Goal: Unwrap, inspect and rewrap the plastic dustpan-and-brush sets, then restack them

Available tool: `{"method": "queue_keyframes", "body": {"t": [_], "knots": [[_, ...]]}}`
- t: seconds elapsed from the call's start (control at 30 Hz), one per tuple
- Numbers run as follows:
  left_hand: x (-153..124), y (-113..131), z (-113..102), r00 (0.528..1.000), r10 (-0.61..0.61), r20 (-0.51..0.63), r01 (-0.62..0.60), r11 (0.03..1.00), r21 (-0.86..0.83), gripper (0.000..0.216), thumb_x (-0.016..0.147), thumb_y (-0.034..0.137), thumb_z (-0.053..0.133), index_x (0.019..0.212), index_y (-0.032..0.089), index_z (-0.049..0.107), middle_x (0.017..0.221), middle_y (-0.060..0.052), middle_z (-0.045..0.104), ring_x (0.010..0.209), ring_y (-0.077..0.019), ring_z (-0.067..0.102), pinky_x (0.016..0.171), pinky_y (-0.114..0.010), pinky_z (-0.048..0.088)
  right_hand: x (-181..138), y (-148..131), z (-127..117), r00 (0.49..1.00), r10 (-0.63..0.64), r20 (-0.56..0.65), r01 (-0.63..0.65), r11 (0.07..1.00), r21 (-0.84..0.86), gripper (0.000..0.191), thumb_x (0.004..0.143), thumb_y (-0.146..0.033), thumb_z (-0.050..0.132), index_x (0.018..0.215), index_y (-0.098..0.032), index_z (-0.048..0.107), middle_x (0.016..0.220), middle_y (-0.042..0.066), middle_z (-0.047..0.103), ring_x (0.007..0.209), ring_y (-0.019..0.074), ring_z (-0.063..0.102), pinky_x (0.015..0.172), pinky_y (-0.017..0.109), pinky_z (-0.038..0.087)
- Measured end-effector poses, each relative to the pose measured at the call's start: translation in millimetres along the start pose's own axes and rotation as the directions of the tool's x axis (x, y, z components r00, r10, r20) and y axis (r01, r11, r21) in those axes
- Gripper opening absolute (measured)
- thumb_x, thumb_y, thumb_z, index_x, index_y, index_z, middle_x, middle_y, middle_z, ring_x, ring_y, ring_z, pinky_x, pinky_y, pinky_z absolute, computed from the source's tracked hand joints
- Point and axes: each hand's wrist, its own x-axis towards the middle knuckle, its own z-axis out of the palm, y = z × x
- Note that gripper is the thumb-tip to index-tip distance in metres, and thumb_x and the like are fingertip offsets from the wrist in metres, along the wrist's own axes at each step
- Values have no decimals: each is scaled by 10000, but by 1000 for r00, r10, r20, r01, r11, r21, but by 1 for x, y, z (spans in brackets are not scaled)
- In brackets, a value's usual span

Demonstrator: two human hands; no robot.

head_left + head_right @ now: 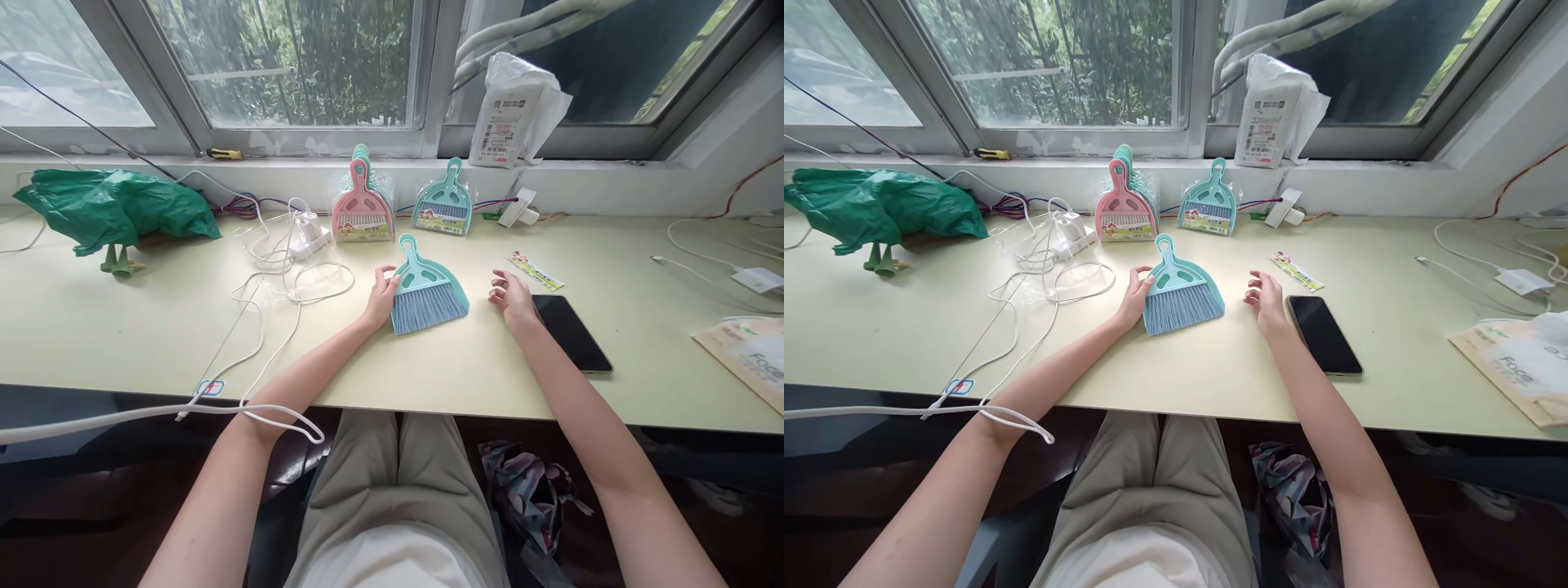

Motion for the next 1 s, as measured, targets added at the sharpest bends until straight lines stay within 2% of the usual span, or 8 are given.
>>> {"method": "queue_keyframes", "body": {"t": [0.07,0.17,0.3,0.4,0.6,0.73,0.87,1.0], "knots": [[-3,2,1,998,54,43,-57,996,75,281,952,409,397,1161,229,449,798,6,590,711,-140,536,698,-252,416,-18,-3,12,946,-322,43,323,919,-227,221,912,-403,470,887,-239,615,717,-18,560,487,97,468,490,235,447],[-10,7,5,987,105,122,-126,976,180,305,944,449,396,1134,233,499,698,28,553,633,-137,487,637,-242,371,-47,-6,32,736,-574,359,668,526,-527,323,951,-414,412,875,-226,662,890,52,647,738,169,588,682,297,460],[-20,15,10,979,149,137,-184,937,296,319,949,453,369,1129,236,518,599,48,470,554,-133,410,597,-241,317,-75,-2,52,628,-599,496,696,147,-703,353,970,-369,384,805,-208,652,900,105,648,909,249,566,685,335,411],[-24,21,12,977,157,142,-198,912,358,314,955,443,359,1121,238,528,592,44,476,560,-140,422,616,-247,325,-80,5,60,587,-609,533,694,39,-719,339,972,-366,382,821,-208,640,888,113,637,892,259,542,677,352,399],[-23,27,11,961,140,238,-205,940,274,378,959,519,329,1136,244,519,811,4,629,713,-157,531,695,-259,384,-69,11,57,619,-613,492,687,118,-717,314,963,-301,346,767,-226,580,855,96,597,883,263,498,787,386,415],[-15,26,8,954,121,274,-193,949,251,365,961,505,333,1074,230,545,927,-14,654,866,-175,575,817,-283,412,-63,16,57,697,-572,431,668,300,-681,291,938,-309,363,714,-239,534,818,81,588,867,259,492,782,384,420],[-7,21,5,955,78,288,-155,955,254,314,946,464,382,998,220,572,923,-17,650,858,-172,568,833,-296,430,-61,20,63,797,-461,390,594,483,-644,271,906,-319,440,657,-240,512,773,54,597,842,238,519,747,355,450],[0,14,-3,963,5,269,-91,947,307,230,922,398,437,991,232,580,880,-9,631,807,-168,547,779,-295,438,-52,12,56,847,-407,341,525,739,-421,332,907,-420,492,646,-235,580,701,1,600,807,152,575,699,234,532]]}}
